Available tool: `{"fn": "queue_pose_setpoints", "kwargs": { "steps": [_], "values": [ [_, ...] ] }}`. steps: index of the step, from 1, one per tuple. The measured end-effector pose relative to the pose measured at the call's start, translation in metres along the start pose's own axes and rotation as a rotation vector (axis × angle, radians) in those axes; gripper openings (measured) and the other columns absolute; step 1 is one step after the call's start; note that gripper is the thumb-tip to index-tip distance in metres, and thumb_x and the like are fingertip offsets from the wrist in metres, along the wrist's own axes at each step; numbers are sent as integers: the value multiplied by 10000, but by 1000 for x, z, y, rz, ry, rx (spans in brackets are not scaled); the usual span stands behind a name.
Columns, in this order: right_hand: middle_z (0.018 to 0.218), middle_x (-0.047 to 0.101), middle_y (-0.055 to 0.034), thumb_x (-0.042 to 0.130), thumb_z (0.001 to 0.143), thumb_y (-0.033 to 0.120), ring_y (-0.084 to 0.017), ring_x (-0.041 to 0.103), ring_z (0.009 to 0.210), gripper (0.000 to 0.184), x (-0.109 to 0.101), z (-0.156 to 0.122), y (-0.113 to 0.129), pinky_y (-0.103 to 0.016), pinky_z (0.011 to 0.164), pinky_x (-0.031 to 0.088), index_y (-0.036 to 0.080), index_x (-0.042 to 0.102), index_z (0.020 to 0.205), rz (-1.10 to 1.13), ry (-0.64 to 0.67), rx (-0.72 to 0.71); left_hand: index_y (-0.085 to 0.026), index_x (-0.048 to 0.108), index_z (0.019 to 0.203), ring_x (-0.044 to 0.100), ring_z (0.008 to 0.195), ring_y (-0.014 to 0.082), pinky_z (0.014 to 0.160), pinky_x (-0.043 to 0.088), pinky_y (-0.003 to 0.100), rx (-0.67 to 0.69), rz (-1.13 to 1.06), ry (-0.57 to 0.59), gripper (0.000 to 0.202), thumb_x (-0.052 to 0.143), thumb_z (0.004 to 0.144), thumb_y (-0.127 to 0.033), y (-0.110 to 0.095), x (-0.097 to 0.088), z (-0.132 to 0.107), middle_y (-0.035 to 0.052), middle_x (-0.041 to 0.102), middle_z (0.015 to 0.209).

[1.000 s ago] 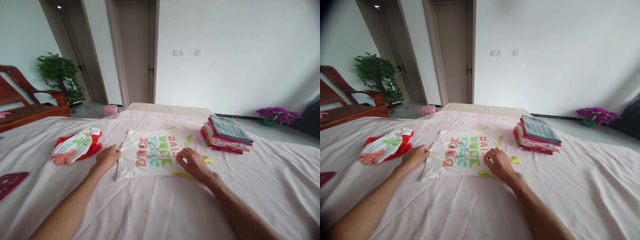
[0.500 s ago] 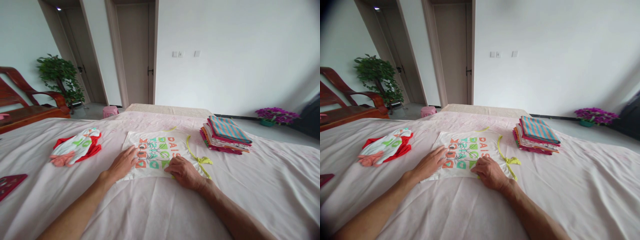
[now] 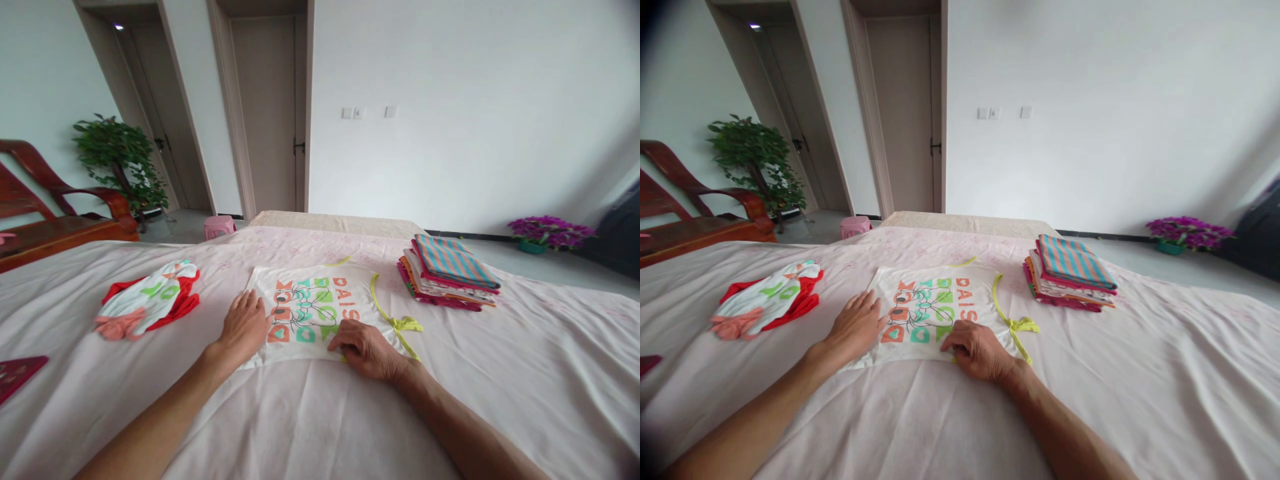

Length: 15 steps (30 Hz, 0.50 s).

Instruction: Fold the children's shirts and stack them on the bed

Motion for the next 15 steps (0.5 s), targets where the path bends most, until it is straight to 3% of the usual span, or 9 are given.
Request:
{"fn": "queue_pose_setpoints", "kwargs": {
  "steps": [3, 6, 10, 15],
  "values": [
    [900, 654, -12, 457, 666, -25, -160, 602, 893, 473, 0, 0, 0, -256, 817, 451, 240, 700, 974, -5, 4, 1, -154, 587, 1251, 452, 1330, 258, 1089, 335, 363, 92, -180, 18, 449, 319, 965, -375, -21, 5, 26, 160, 538, 1390],
    [908, 655, -13, 460, 674, -19, -159, 603, 890, 472, -1, -1, -1, -258, 816, 453, 242, 701, 985, -10, 0, 7, -111, 461, 1382, 391, 1386, 270, 1096, 325, 367, 11, -248, 4, 537, 314, 970, -424, -28, 22, 46, 196, 454, 1470],
    [912, 661, -13, 464, 680, -17, -157, 605, 893, 476, 0, -2, -2, -258, 822, 452, 247, 707, 993, -4, -12, 8, -44, 301, 1481, 317, 1428, 347, 1124, 267, 476, -190, -188, -43, 707, 281, 963, -524, -13, 48, 52, 274, 352, 1522],
    [916, 679, -14, 481, 681, -2, -160, 618, 902, 462, -1, -3, -3, -259, 824, 463, 244, 725, 987, 36, -15, 60, -19, 318, 1485, 308, 1437, 334, 1149, 237, 476, -247, -135, -64, 757, 227, 960, -556, 7, 62, 48, 261, 342, 1534]
  ]
}}
Point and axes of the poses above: each hand's wrist, its own z-axis towards the middle knuckle, its own x-axis out of the palm, y = z × x, the point moved 3 cm from there along z, towards the middle knuckle
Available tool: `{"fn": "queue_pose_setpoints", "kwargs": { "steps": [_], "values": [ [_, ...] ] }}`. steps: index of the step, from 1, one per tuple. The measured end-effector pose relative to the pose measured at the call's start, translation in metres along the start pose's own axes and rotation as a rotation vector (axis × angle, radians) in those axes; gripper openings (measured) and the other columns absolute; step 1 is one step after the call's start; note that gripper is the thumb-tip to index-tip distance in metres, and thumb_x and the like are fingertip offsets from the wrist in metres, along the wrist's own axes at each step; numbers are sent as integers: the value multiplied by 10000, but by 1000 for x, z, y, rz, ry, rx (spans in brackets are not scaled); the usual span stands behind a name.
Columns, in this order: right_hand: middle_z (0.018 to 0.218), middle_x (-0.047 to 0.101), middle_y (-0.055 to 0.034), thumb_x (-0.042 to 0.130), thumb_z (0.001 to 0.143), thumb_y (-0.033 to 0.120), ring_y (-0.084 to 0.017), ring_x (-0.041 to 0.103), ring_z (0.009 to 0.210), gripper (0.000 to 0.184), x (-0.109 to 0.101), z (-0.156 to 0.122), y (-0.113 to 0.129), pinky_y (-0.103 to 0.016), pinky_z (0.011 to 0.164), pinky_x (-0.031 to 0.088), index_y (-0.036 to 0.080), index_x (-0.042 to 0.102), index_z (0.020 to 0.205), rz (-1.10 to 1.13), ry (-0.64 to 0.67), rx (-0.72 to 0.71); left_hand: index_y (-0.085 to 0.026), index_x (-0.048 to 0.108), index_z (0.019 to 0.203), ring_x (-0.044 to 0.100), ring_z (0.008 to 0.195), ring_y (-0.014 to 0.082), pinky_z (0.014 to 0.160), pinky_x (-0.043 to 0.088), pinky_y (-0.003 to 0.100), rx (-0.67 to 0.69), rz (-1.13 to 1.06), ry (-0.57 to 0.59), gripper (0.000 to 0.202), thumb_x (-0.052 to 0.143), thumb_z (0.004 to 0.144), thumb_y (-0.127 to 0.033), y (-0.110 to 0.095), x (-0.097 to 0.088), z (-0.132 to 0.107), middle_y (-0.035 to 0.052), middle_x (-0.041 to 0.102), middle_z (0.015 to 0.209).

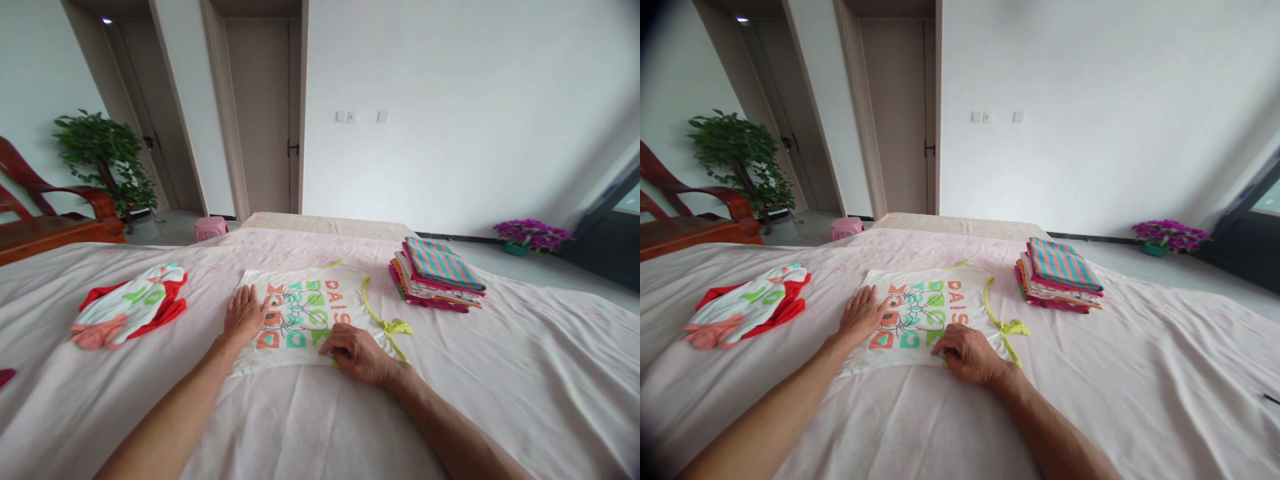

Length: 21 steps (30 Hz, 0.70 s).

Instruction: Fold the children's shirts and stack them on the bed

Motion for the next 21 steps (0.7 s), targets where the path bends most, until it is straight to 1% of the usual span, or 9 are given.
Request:
{"fn": "queue_pose_setpoints", "kwargs": {
  "steps": [4, 6, 7, 10, 12, 14, 16, 18, 21],
  "values": [
    [912, 693, -13, 530, 794, 100, -148, 637, 841, 315, -6, 0, -6, -244, 779, 485, 230, 734, 995, 100, 31, 144, -35, 369, 1464, 318, 1428, 336, 1124, 273, 505, -26, 26, -28, 753, 236, 951, -570, 2, 0, -1, 251, 356, 1531],
    [889, 703, -16, 489, 905, 208, -144, 644, 796, 264, -13, 4, -14, -239, 730, 496, 213, 725, 1023, 123, 55, 213, -34, 370, 1463, 331, 1417, 343, 1120, 273, 512, -19, 50, -44, 747, 254, 950, -564, -1, 0, -3, 254, 367, 1524],
    [893, 709, -23, 445, 949, 257, -149, 649, 797, 292, -18, 8, -19, -245, 724, 502, 206, 716, 1046, 105, 53, 233, -31, 364, 1466, 338, 1413, 345, 1123, 265, 513, -12, 63, -54, 736, 260, 954, -549, -2, 0, -3, 256, 372, 1520],
    [1079, 702, -77, 369, 1001, 333, -195, 646, 986, 370, -31, 31, -38, -308, 863, 500, 192, 666, 1170, -23, -4, 250, -19, 355, 1468, 335, 1414, 355, 1142, 232, 506, 10, 95, -104, 702, 283, 965, -502, -5, -1, -4, 266, 379, 1512],
    [1292, 619, -120, 381, 999, 351, -235, 566, 1190, 398, -34, 53, -52, -363, 1002, 439, 180, 595, 1288, -143, -31, 265, -28, 346, 1472, 334, 1420, 336, 1143, 249, 475, 43, 71, -127, 672, 283, 973, -475, -6, -1, -3, 256, 376, 1517],
    [1448, 489, -150, 380, 1000, 364, -262, 454, 1330, 462, -28, 77, -64, -402, 1088, 368, 150, 497, 1392, -281, 6, 299, -61, 338, 1477, 365, 1409, 288, 1133, 290, 421, 119, 1, -109, 622, 275, 983, -433, -6, 1, -1, 223, 396, 1517],
    [1517, 398, -164, 355, 1011, 396, -276, 357, 1404, 525, -13, 101, -74, -424, 1130, 317, 123, 410, 1456, -362, 86, 301, -95, 356, 1470, 401, 1388, 250, 1131, 307, 385, 191, -61, -80, 580, 281, 987, -408, -5, 4, 2, 192, 437, 1500],
    [1550, 348, -150, 330, 1018, 438, -276, 299, 1436, 559, 4, 120, -80, -449, 1154, 275, 142, 353, 1492, -409, 136, 268, -116, 399, 1450, 398, 1389, 250, 1150, 284, 397, 215, -71, -79, 563, 302, 984, -417, -4, 7, 4, 177, 459, 1488],
    [1588, 277, -119, 300, 1018, 494, -279, 230, 1464, 591, 21, 140, -93, -504, 1172, 204, 191, 294, 1525, -447, 169, 243, -150, 444, 1435, 356, 1412, 278, 1164, 253, 428, 187, -17, -82, 574, 307, 976, -465, -1, 8, 4, 155, 433, 1512]
  ]
}}
Point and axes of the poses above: each hand's wrist, its own z-axis towards the middle knuckle, its own x-axis out of the palm, y = z × x, the point moved 3 cm from there along z, towards the middle knuckle
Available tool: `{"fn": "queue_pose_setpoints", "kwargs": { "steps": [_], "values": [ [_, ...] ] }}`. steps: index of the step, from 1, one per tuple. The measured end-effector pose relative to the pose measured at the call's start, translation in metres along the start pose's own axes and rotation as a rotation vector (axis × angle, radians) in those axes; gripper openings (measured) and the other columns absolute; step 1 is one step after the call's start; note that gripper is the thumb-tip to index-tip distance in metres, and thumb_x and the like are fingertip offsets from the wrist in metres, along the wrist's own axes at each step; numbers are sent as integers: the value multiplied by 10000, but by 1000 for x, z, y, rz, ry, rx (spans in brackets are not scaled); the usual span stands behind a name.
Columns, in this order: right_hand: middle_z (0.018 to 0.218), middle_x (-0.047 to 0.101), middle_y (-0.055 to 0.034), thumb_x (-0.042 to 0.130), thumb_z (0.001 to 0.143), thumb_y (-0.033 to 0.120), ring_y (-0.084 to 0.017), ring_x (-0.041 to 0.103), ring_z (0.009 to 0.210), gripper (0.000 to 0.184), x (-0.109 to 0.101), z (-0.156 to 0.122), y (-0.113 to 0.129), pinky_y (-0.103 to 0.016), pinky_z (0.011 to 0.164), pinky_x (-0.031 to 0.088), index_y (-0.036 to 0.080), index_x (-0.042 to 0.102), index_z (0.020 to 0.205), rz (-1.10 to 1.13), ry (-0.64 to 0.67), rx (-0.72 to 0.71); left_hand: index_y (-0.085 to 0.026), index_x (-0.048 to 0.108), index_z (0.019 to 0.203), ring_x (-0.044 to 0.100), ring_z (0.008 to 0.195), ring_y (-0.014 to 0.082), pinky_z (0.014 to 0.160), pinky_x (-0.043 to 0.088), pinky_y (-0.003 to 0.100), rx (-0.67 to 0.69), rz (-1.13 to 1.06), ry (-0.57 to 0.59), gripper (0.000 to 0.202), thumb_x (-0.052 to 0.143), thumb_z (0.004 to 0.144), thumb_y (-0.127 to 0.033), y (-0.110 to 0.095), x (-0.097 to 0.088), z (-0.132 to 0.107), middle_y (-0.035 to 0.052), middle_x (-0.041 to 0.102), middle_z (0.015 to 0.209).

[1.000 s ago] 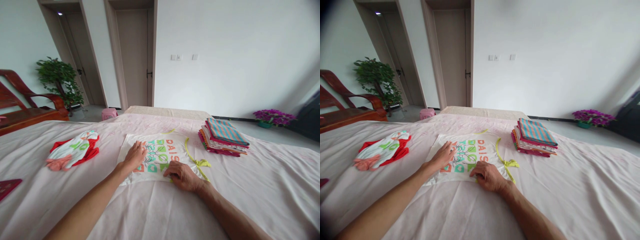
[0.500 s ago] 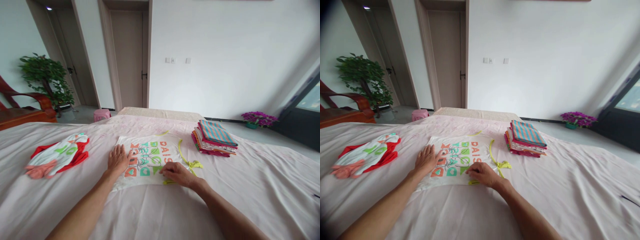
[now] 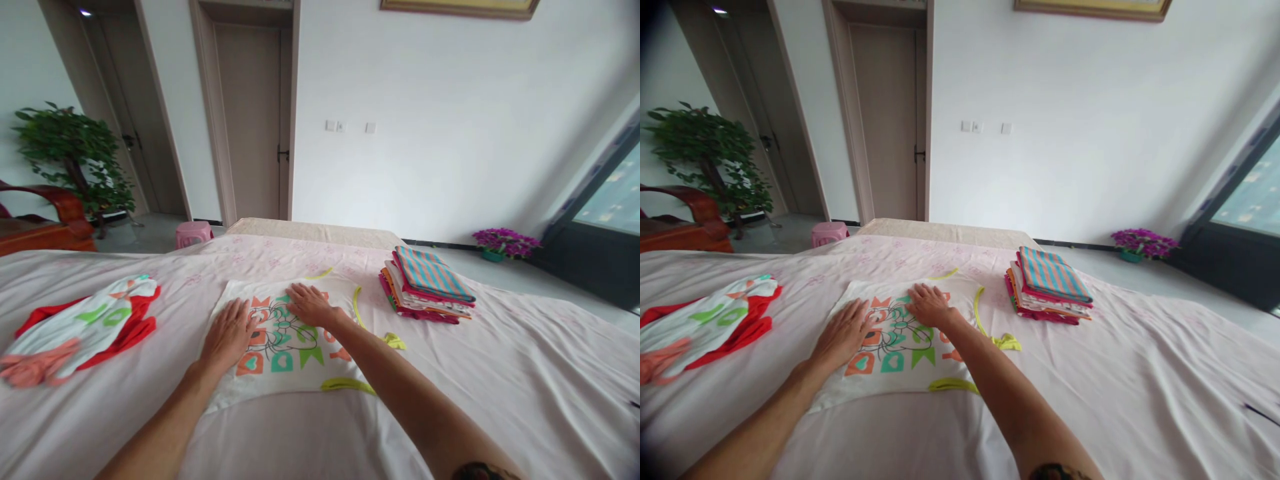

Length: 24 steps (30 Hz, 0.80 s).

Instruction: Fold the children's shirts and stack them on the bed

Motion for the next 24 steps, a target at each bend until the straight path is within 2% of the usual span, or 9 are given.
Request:
{"fn": "queue_pose_setpoints", "kwargs": {
  "steps": [3, 6, 10, 14, 19, 21, 24],
  "values": [
    [1614, 206, -83, 253, 1020, 512, -281, 157, 1484, 611, 9, 15, -17, -524, 1183, 135, 203, 247, 1547, 6, 19, 64, -183, 439, 1453, 327, 1426, 310, 1163, 237, 442, -49, 50, 46, 614, 298, 964, -526, 0, -1, -1, 140, 402, 1535],
    [1620, 180, -61, 228, 1022, 511, -267, 141, 1489, 608, 10, 22, -41, -497, 1188, 126, 217, 233, 1554, 9, 15, 120, -209, 413, 1476, 304, 1435, 346, 1158, 219, 471, -70, 57, 81, 646, 293, 953, -570, 0, -2, -1, 151, 375, 1548],
    [1612, 196, -100, 239, 1014, 507, -287, 169, 1483, 629, 5, 16, -64, -506, 1181, 144, 183, 242, 1553, -7, 7, 208, -228, 386, 1493, 289, 1439, 372, 1148, 216, 489, -70, 44, 100, 670, 281, 946, -599, 0, -2, -1, 167, 345, 1562],
    [1608, 185, -133, 255, 1005, 510, -305, 168, 1481, 653, 0, -7, -64, -527, 1181, 118, 141, 263, 1543, -56, -64, 290, -216, 366, 1503, 287, 1438, 372, 1145, 213, 490, -70, 50, 100, 684, 284, 943, -600, 0, -2, -1, 178, 341, 1560],
    [1614, 181, -92, 241, 1005, 536, -275, 172, 1483, 648, 8, -49, -51, -496, 1184, 148, 190, 243, 1552, -42, -35, 183, -208, 357, 1506, 309, 1426, 369, 1132, 221, 488, -64, 96, 100, 668, 288, 951, -574, -3, -5, -3, 192, 348, 1550],
    [1612, 191, -84, 240, 1006, 536, -276, 179, 1482, 635, 7, -66, -56, -504, 1181, 157, 210, 252, 1551, -47, -20, 200, -210, 349, 1509, 320, 1419, 375, 1125, 225, 490, -52, 112, 105, 674, 295, 948, -579, -3, -6, -3, 200, 338, 1551],
    [1606, 202, -111, 215, 1013, 517, -283, 182, 1480, 638, 0, -88, -73, -515, 1179, 158, 174, 257, 1549, -56, 5, 282, -219, 307, 1526, 325, 1417, 378, 1116, 224, 497, -25, 114, 103, 678, 309, 947, -571, -2, -6, -7, 214, 307, 1563]
  ]
}}
Point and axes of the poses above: each hand's wrist, its own z-axis towards the middle knuckle, its own x-axis out of the palm, y = z × x, the point moved 3 cm from there along z, towards the middle knuckle
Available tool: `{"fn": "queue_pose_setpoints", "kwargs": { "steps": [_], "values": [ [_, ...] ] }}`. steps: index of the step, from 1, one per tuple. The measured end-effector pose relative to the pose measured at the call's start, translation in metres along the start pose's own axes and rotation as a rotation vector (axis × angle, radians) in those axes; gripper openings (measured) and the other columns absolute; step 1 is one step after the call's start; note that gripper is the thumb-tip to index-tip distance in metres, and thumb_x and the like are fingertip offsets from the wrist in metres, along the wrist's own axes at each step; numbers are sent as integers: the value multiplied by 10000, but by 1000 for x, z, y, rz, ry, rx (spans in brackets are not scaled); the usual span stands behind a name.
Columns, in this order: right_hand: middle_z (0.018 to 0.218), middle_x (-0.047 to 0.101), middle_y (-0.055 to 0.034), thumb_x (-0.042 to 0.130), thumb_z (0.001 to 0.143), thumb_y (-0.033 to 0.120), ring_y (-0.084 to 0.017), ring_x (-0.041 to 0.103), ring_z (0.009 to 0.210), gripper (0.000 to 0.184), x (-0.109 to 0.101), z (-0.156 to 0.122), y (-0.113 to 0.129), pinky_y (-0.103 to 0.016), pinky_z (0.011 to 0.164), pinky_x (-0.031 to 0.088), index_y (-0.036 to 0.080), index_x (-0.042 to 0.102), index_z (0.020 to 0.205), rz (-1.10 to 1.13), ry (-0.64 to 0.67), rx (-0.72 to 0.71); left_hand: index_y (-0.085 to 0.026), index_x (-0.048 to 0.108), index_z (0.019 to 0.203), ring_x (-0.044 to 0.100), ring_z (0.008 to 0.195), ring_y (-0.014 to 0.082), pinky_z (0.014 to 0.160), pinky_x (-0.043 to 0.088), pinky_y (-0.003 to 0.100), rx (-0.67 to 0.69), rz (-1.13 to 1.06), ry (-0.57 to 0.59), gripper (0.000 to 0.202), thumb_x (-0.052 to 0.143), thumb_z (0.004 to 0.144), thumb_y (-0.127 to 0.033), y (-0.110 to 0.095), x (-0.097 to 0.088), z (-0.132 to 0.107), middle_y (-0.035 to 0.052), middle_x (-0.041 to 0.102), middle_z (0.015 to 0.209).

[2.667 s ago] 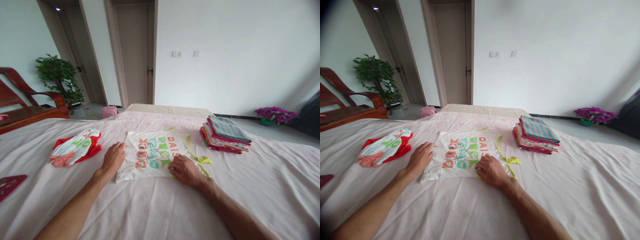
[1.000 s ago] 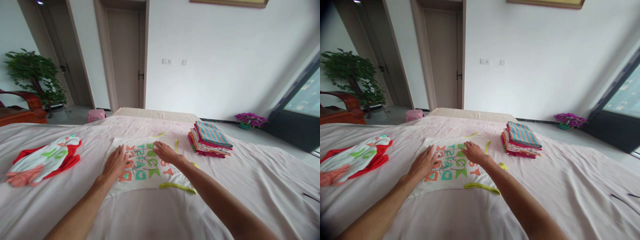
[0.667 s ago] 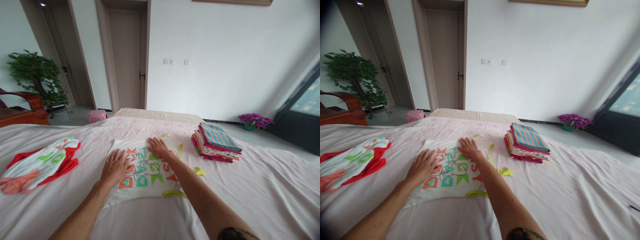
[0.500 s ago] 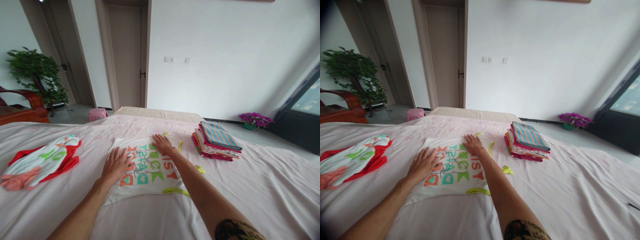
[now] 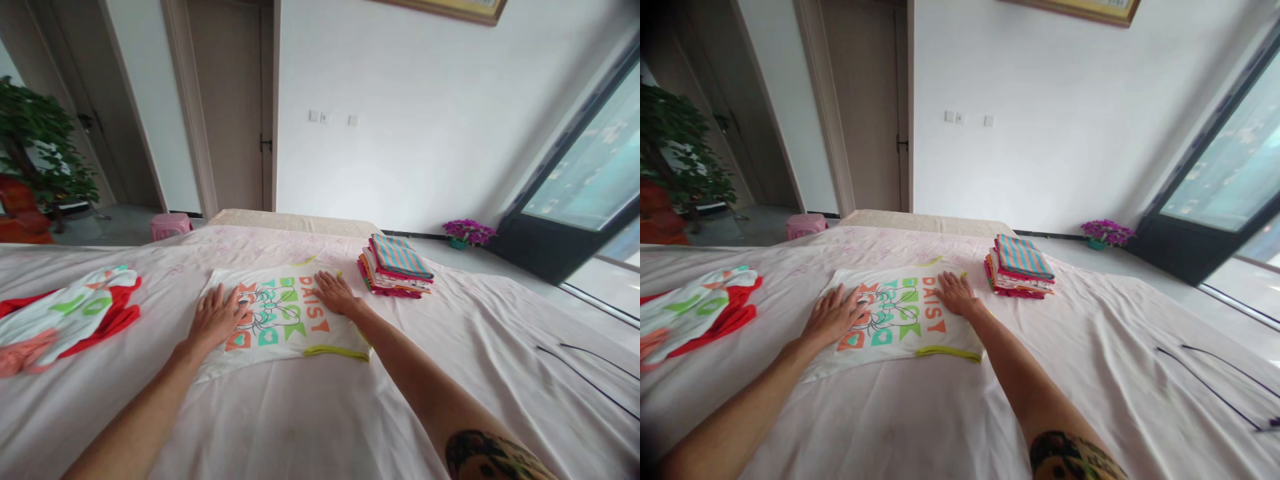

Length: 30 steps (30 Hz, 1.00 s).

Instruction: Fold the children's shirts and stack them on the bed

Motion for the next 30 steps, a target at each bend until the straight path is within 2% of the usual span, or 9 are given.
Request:
{"fn": "queue_pose_setpoints", "kwargs": {
  "steps": [5, 10, 13, 16, 18, 21, 25, 27, 30],
  "values": [
    [1578, 293, -119, 340, 1000, 464, -278, 243, 1462, 587, -18, -29, -30, -508, 1172, 180, 179, 343, 1513, 14, 13, 113, -204, 271, 1537, 313, 1431, 347, 1119, 211, 492, 64, -42, -4, 705, 322, 938, -570, 9, 2, -13, 225, 302, 1563],
    [1478, 455, -148, 483, 935, 328, -273, 441, 1338, 549, -39, -72, -39, -396, 1087, 348, 166, 427, 1456, 37, -119, 214, -218, 342, 1512, 295, 1440, 329, 1123, 207, 511, 59, -55, 11, 725, 279, 916, -624, 25, 2, -33, 185, 329, 1561],
    [1257, 626, -105, 498, 887, 219, -226, 596, 1119, 394, -46, -105, -38, -314, 927, 455, 194, 605, 1266, 114, -237, 229, -248, 341, 1512, 273, 1452, 317, 1123, 216, 511, 65, -25, 26, 692, 270, 921, -603, 33, 1, -46, 149, 333, 1569],
    [990, 691, -46, 507, 778, 72, -175, 638, 896, 319, -44, -135, -34, -259, 779, 476, 211, 706, 985, 265, -303, 153, -250, 351, 1508, 286, 1447, 322, 1120, 238, 503, 83, -8, 34, 662, 294, 928, -562, 37, -1, -58, 138, 321, 1578],
    [914, 689, -25, 490, 719, 7, -149, 635, 825, 354, -41, -150, -32, -237, 748, 474, 212, 718, 896, 359, -269, 39, -243, 370, 1500, 302, 1440, 331, 1116, 253, 507, 100, -17, 26, 650, 299, 931, -548, 40, -2, -65, 142, 319, 1579],
    [889, 683, -11, 478, 665, -35, -133, 631, 787, 420, -42, -167, -30, -226, 741, 484, 221, 733, 880, 454, -188, -114, -231, 384, 1494, 312, 1437, 332, 1117, 270, 516, 134, -56, 11, 643, 309, 934, -536, 44, -2, -74, 148, 318, 1579],
    [994, 688, -13, 512, 634, -49, -172, 625, 962, 486, -51, -183, -27, -283, 887, 482, 252, 737, 941, 434, -159, -239, -236, 434, 1466, 277, 1458, 313, 1131, 283, 513, 232, -119, -70, 591, 366, 936, -490, 52, -5, -86, 133, 331, 1576],
    [1051, 687, -17, 544, 674, -33, -183, 607, 1034, 458, -53, -189, -25, -307, 942, 464, 263, 730, 970, 405, -173, -288, -268, 430, 1466, 250, 1470, 294, 1152, 276, 486, 335, -158, -145, 564, 415, 933, -451, 54, -10, -92, 90, 327, 1584],
    [1076, 679, -26, 572, 790, 49, -182, 605, 1033, 321, -54, -191, -21, -311, 927, 474, 271, 720, 969, 358, -207, -323, -365, 436, 1450, 269, 1466, 257, 1172, 282, 429, 498, -210, -204, 523, 457, 927, -369, 52, -18, -99, -12, 333, 1586]
  ]
}}
Point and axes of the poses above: each hand's wrist, its own z-axis towards the middle knuckle, its own x-axis out of the palm, y = z × x, the point moved 3 cm from there along z, towards the middle knuckle
